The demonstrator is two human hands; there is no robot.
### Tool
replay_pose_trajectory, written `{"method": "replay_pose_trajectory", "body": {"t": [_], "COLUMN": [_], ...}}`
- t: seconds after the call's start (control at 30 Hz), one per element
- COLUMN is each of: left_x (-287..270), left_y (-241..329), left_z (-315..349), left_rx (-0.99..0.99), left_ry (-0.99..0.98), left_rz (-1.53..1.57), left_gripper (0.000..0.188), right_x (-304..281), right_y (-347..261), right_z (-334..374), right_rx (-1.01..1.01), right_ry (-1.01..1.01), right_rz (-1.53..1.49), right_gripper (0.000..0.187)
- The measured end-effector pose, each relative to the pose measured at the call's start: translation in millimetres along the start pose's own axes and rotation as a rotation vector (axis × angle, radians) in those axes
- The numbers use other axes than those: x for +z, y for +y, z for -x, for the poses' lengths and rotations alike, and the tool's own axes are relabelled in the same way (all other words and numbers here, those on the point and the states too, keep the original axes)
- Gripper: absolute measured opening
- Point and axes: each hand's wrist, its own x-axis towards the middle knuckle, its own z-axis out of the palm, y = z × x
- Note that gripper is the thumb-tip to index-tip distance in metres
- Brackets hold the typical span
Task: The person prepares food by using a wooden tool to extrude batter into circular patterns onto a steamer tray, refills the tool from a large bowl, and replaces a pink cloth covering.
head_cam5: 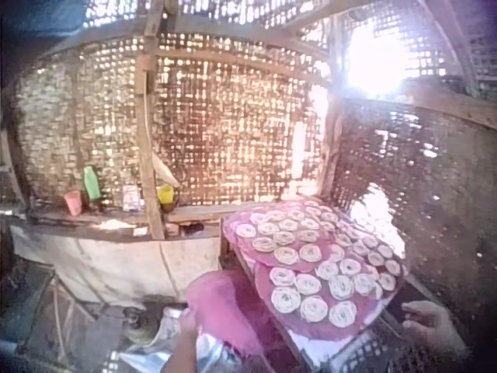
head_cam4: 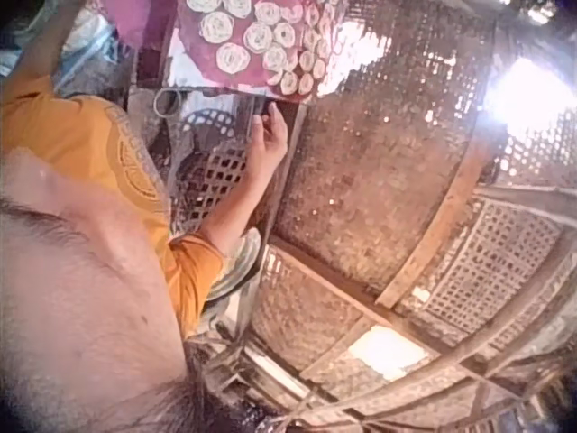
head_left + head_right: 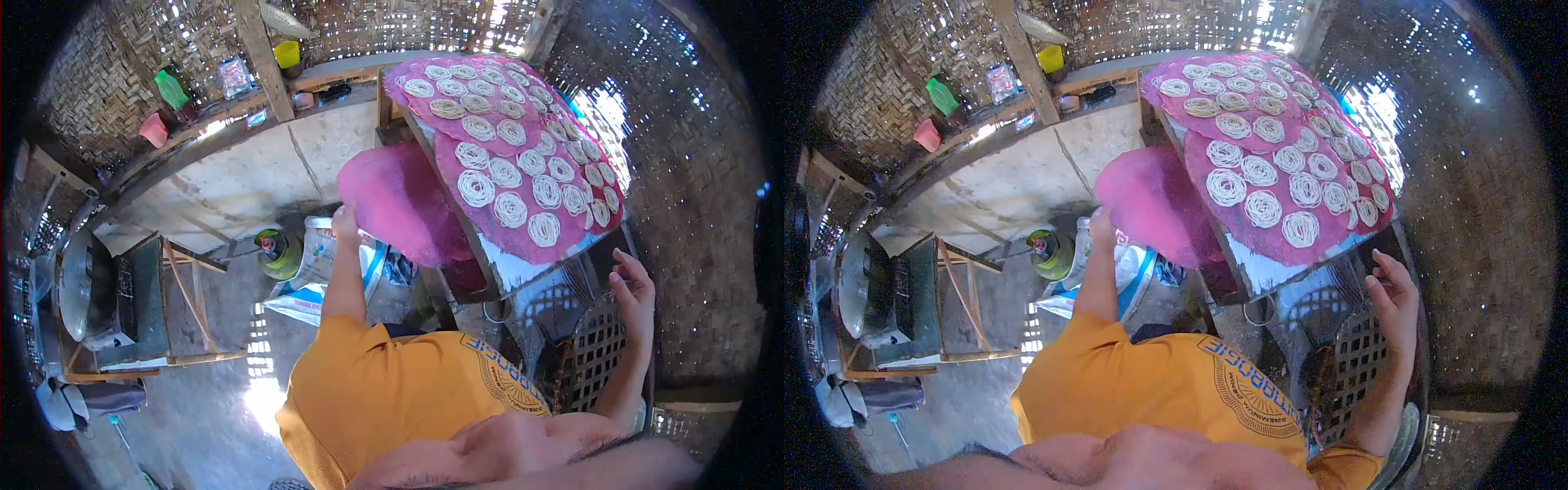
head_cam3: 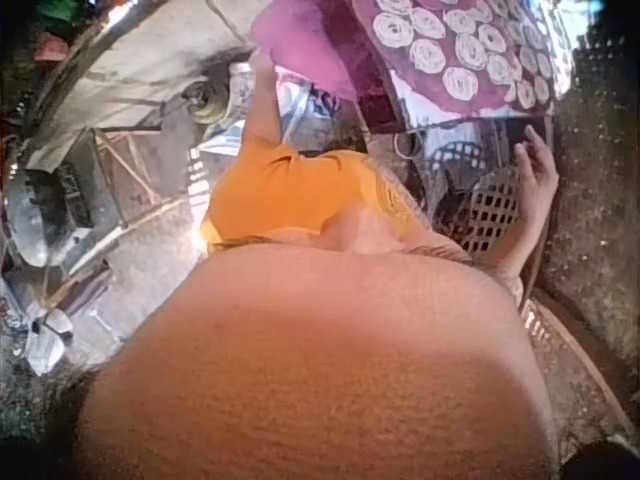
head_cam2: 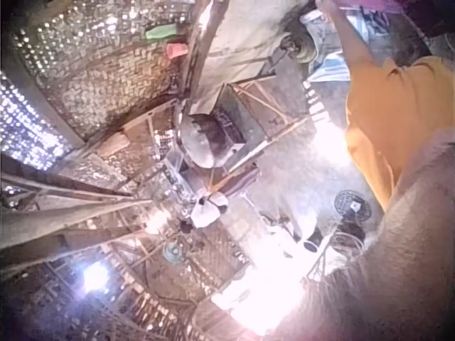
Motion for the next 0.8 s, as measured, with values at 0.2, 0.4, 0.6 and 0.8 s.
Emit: {"method": "replay_pose_trajectory", "body": {"t": [0.2, 0.4, 0.6, 0.8], "left_x": [6.2, 96.0, 169.9, 198.2], "left_y": [139.4, 229.8, 239.7, 202.0], "left_z": [68.8, 244.4, 372.0, 423.1], "left_rx": [0.235, 0.466, 0.230, 0.231], "left_ry": [-0.192, -0.442, -1.030, -1.391], "left_rz": [0.952, 0.749, 0.651, 0.498], "left_gripper": [0.033, 0.028, 0.047, 0.070], "right_x": [22.5, 73.2, 30.1, -91.9], "right_y": [-18.5, -76.4, -65.7, 32.3], "right_z": [40.5, 74.2, 92.1, 135.6], "right_rx": [-0.133, -0.661, -0.475, 0.052], "right_ry": [-0.130, -0.072, 0.331, 0.672], "right_rz": [0.019, 0.260, 0.273, 0.077], "right_gripper": [0.042, 0.065, 0.057, 0.039]}}
